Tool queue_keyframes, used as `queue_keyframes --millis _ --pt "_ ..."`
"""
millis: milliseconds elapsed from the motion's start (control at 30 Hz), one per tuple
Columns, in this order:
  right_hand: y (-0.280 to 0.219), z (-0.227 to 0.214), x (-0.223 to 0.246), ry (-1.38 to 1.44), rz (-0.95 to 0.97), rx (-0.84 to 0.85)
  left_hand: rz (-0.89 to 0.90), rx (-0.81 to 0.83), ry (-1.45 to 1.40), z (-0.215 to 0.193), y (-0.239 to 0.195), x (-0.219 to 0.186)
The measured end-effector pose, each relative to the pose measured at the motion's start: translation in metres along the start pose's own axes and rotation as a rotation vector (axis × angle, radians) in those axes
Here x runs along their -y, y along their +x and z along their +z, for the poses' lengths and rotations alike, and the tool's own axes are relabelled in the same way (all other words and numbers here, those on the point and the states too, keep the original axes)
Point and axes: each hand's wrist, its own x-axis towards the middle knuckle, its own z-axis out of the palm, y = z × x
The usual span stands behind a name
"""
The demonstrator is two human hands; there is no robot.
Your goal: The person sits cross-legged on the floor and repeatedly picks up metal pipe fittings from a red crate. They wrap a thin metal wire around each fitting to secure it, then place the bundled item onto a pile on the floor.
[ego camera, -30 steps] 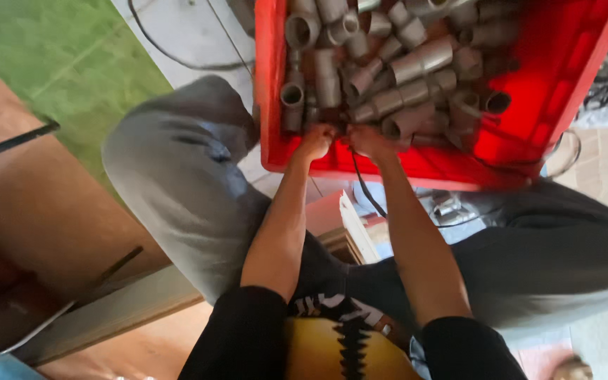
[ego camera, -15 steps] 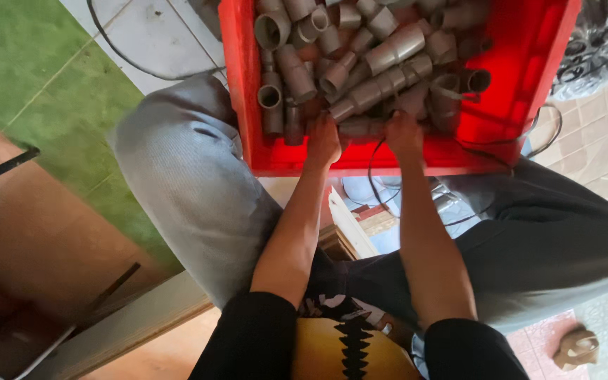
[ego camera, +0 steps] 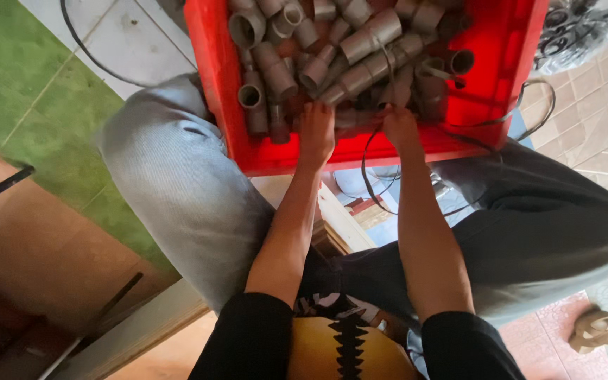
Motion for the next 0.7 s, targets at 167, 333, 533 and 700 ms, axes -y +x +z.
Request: queue_keyframes --millis 167,333,533,700 --pt "-0.020 0.020 0.032 0.155 0.072 0.142 0.117 -0.050 -0.049 0.001 -0.002 0.001" --pt "-0.033 0.031 0.053 0.173 0.068 0.078 0.151 -0.217 0.090 0.010 0.005 0.002" --pt "-0.048 0.047 0.101 0.470 -0.117 0.063 -0.030 -0.090 -0.080 -0.003 0.013 0.009" --pt "-0.031 0.006 0.087 0.756 0.050 0.236 -0.387 -0.363 -0.459 -0.009 0.019 0.022"
